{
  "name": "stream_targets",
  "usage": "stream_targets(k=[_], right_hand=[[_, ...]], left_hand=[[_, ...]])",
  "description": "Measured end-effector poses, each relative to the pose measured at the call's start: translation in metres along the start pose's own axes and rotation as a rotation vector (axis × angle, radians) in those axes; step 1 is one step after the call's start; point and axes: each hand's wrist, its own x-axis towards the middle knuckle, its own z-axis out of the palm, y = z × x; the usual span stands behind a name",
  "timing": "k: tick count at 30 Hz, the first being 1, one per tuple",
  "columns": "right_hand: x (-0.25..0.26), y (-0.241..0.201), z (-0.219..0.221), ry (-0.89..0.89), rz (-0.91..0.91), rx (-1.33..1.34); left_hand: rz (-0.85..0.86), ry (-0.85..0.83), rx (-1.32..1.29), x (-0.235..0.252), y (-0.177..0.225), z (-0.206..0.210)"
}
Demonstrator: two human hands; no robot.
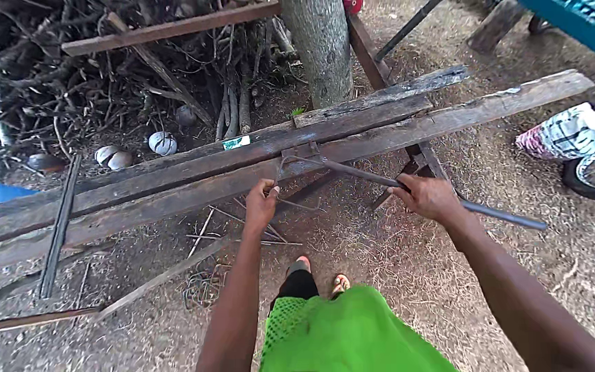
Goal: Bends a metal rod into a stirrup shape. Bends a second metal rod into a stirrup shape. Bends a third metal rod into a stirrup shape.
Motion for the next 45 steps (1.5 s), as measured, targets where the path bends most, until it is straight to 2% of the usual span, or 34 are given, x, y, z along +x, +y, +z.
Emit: stream_targets(k=[4, 10, 14, 19, 25, 32, 36, 38, 41, 45], right_hand=[[0.062, 0.018, -0.013, 0.068, -0.085, -0.101], [0.142, 0.034, -0.034, -0.001, -0.124, -0.243], [0.174, 0.035, -0.038, -0.059, -0.153, -0.287], [0.197, 0.05, -0.034, -0.137, -0.168, -0.254], [0.212, 0.055, -0.014, -0.155, -0.208, -0.192], [0.221, 0.081, 0.006, -0.201, -0.238, -0.15], [0.218, 0.081, 0.012, -0.233, -0.239, -0.11], [0.217, 0.081, 0.014, -0.227, -0.247, -0.081], [0.22, 0.082, 0.016, -0.228, -0.254, -0.078], [0.223, 0.087, 0.018, -0.225, -0.27, -0.043]], left_hand=[[-0.064, -0.015, -0.148, 0.018, -0.012, 0.017], [-0.116, -0.063, -0.244, 0.044, -0.024, 0.046], [-0.119, -0.068, -0.246, 0.048, -0.03, 0.054], [-0.087, -0.077, -0.145, 0.054, -0.02, 0.054], [-0.101, 0.097, -0.064, 0.054, -0.013, 0.055], [-0.167, 0.082, -0.004, 0.055, -0.011, 0.063], [-0.18, 0.065, 0.229, 0.054, -0.005, 0.062], [-0.123, 0.078, 0.345, 0.055, 0.002, 0.054], [0.007, 0.106, 0.371, 0.077, 0.007, 0.039], [0.307, 0.194, 0.257, 0.118, -0.021, 0.053]])
